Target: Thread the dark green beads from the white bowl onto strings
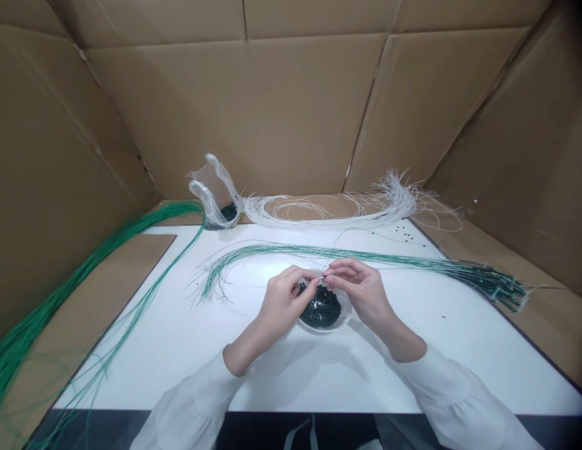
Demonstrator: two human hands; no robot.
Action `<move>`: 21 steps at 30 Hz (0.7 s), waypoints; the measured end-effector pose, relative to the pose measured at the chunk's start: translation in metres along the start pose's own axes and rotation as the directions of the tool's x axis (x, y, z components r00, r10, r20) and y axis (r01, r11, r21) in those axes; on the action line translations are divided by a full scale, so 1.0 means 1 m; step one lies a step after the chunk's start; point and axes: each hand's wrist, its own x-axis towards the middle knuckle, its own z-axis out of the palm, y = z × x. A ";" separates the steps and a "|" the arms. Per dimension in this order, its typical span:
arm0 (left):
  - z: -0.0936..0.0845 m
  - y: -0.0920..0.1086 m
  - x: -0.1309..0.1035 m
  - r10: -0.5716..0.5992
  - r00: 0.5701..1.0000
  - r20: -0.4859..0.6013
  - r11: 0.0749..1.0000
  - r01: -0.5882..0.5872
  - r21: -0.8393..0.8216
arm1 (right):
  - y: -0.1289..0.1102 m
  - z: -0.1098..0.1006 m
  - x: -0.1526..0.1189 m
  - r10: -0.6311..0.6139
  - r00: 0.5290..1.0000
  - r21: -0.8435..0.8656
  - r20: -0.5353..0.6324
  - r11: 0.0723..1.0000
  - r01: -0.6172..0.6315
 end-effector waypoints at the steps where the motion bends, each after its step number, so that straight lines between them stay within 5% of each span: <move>1: 0.000 0.000 0.000 -0.002 1.000 0.000 1.000 0.002 0.001 | 0.000 0.000 0.000 0.001 1.000 -0.004 -0.003 1.000 -0.001; 9: 0.001 -0.002 -0.001 0.026 1.000 0.007 1.000 -0.026 0.016 | -0.002 0.003 -0.005 -0.143 0.989 -0.233 0.027 0.962 0.145; 15: 0.000 -0.004 0.005 -0.200 0.979 -0.029 0.964 0.191 -0.184 | -0.008 -0.003 -0.001 -0.172 0.976 -0.445 0.131 0.870 0.213; 18: -0.003 -0.007 0.010 -0.358 0.933 0.031 0.858 0.341 -0.385 | -0.011 -0.005 0.003 0.003 0.958 -0.667 0.287 0.718 0.197; 21: -0.006 -0.011 0.014 -0.434 0.889 0.148 0.715 0.440 -0.543 | -0.008 -0.001 0.005 0.219 0.864 -0.836 0.453 0.440 0.327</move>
